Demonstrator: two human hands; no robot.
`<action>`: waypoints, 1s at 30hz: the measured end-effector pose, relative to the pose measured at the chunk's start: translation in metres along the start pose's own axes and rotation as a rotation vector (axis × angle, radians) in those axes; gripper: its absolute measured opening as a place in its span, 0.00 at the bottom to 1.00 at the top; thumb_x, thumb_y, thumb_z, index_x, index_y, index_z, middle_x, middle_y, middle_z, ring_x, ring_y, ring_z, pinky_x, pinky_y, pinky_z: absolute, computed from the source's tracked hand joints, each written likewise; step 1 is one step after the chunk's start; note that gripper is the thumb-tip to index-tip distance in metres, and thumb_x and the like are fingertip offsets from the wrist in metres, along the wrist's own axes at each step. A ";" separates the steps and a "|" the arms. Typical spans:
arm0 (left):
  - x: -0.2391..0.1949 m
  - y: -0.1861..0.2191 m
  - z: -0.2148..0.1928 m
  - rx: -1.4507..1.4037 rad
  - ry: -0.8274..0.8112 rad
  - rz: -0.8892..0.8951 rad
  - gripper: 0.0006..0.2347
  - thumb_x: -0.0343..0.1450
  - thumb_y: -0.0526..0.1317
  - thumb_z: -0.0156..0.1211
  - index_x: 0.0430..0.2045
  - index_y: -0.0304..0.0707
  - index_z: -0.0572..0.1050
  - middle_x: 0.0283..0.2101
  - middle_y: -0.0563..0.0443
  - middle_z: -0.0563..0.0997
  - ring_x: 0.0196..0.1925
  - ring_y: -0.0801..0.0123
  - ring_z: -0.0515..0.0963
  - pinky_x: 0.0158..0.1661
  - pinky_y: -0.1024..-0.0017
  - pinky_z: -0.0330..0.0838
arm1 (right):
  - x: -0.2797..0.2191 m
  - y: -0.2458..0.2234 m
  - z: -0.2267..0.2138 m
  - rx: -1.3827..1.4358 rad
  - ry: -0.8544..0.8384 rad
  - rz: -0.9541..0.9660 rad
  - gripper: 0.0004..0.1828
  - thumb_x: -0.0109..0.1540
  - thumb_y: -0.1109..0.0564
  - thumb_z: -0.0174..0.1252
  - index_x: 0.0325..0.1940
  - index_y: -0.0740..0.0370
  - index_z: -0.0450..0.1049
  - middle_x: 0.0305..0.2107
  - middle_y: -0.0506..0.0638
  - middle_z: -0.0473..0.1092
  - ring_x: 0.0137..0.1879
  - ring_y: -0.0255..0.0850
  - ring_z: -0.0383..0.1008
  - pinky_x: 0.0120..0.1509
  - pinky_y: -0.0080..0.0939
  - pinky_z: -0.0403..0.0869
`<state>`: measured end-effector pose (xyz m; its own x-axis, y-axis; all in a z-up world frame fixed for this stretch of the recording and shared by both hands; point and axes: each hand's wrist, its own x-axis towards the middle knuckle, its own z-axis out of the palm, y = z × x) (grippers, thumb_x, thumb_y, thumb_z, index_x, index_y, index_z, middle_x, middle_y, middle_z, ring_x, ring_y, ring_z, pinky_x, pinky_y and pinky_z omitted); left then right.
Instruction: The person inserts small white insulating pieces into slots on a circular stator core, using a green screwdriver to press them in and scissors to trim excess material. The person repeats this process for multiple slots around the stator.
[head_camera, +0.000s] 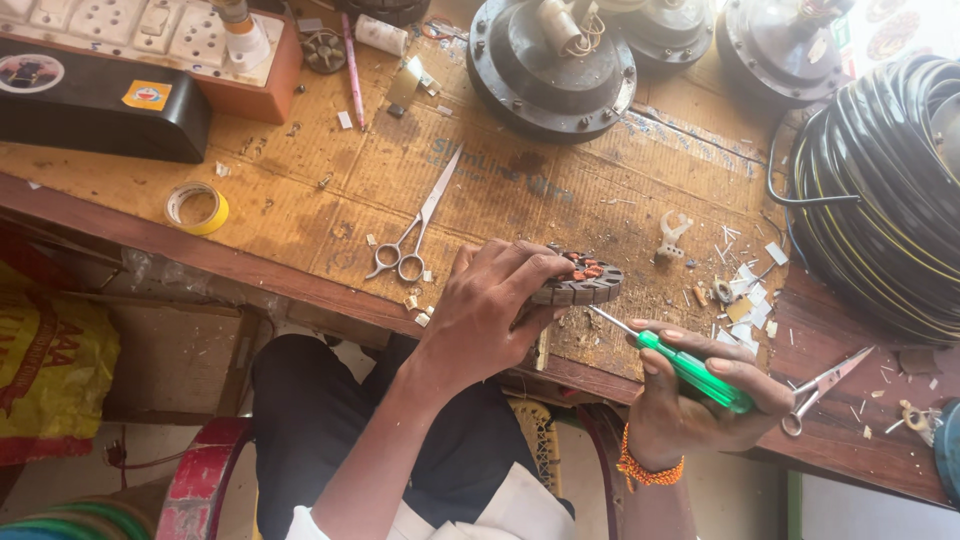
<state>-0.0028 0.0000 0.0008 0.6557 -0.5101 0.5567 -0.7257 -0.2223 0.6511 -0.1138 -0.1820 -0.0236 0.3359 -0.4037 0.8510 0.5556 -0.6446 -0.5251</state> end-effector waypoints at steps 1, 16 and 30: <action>0.000 0.000 0.000 0.000 -0.005 -0.004 0.18 0.68 0.42 0.69 0.52 0.48 0.73 0.53 0.55 0.80 0.57 0.60 0.77 0.54 0.58 0.64 | 0.001 0.001 0.000 0.000 -0.005 0.007 0.28 0.64 0.67 0.70 0.54 0.59 0.56 0.39 0.63 0.72 0.45 0.49 0.83 0.48 0.51 0.84; 0.004 0.001 -0.005 0.008 -0.048 0.018 0.20 0.67 0.42 0.70 0.52 0.46 0.72 0.53 0.53 0.79 0.56 0.58 0.76 0.55 0.55 0.64 | 0.017 -0.013 0.007 -0.079 -0.148 0.066 0.27 0.64 0.67 0.69 0.55 0.60 0.56 0.38 0.62 0.72 0.45 0.52 0.83 0.49 0.47 0.83; 0.010 0.010 0.013 0.161 0.094 0.092 0.16 0.67 0.42 0.71 0.48 0.44 0.78 0.45 0.56 0.81 0.48 0.64 0.79 0.48 0.59 0.67 | 0.004 -0.020 0.020 0.174 -0.239 0.039 0.23 0.72 0.65 0.58 0.61 0.53 0.52 0.46 0.66 0.74 0.48 0.51 0.83 0.47 0.45 0.85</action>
<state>-0.0067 -0.0178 0.0063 0.5963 -0.4558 0.6608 -0.8024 -0.3120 0.5088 -0.1081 -0.1573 -0.0098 0.5180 -0.2486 0.8184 0.6534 -0.5024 -0.5662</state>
